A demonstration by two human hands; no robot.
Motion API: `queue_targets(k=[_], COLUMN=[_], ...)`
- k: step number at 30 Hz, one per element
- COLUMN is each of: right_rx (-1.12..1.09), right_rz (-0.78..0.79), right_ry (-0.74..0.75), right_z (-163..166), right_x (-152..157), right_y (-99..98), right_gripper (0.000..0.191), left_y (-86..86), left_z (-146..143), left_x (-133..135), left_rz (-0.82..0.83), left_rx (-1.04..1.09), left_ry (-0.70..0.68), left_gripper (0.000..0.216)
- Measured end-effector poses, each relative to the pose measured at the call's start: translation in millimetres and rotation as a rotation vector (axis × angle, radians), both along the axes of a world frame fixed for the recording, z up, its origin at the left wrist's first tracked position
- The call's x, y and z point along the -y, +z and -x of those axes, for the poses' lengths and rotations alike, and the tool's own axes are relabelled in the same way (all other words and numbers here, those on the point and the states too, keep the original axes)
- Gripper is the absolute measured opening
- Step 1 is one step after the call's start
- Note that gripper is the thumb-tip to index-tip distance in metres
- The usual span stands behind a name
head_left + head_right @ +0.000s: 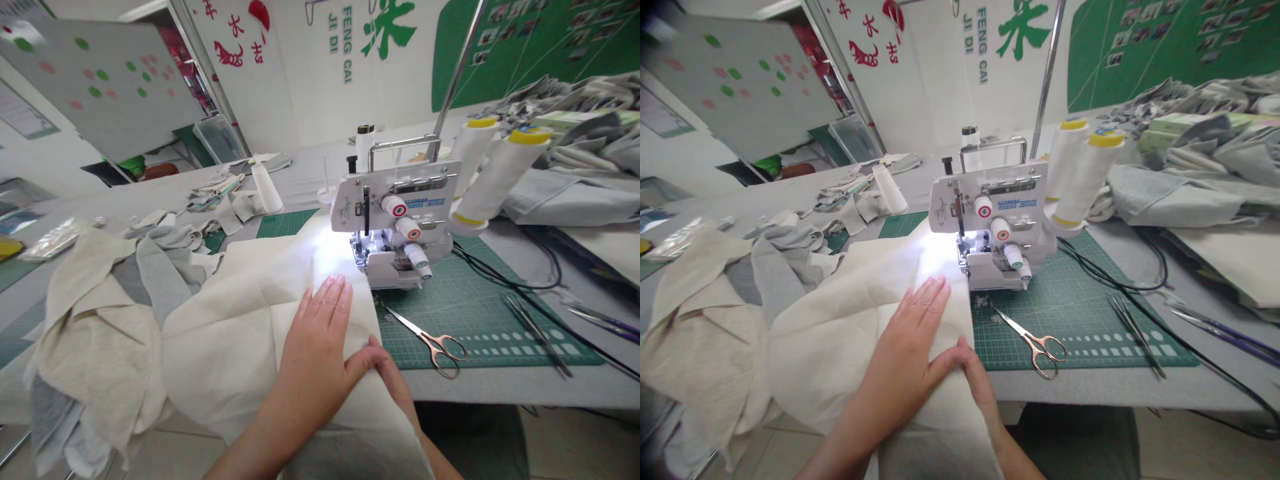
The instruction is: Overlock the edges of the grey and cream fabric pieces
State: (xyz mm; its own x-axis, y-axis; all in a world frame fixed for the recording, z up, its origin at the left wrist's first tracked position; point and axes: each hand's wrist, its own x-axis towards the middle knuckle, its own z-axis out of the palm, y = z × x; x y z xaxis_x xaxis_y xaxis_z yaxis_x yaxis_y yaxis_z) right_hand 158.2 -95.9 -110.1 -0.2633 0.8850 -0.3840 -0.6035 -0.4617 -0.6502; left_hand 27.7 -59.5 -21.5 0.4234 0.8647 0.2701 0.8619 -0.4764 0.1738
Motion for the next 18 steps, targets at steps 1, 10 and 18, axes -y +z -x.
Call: queue_targets(k=[1,10,18], right_rx=[-0.067,-0.254,-0.153], right_rz=[0.039,0.15,0.092], right_ry=[-0.016,-0.037,-0.008], right_z=[2.3,19.6,15.9], right_x=[-1.4,-17.2,-27.5], right_y=[3.3,19.1,13.5], right_gripper=[0.058,0.08,0.079], left_y=[0.1,0.4,-3.9], left_z=[0.3,2.4,2.6], left_x=[-0.9,-9.7,-15.6], left_rz=[0.005,-0.001,-0.015], left_rx=[0.002,0.018,0.03], left_ry=[0.0,-0.001,0.004], left_gripper=[0.069,0.069,0.07])
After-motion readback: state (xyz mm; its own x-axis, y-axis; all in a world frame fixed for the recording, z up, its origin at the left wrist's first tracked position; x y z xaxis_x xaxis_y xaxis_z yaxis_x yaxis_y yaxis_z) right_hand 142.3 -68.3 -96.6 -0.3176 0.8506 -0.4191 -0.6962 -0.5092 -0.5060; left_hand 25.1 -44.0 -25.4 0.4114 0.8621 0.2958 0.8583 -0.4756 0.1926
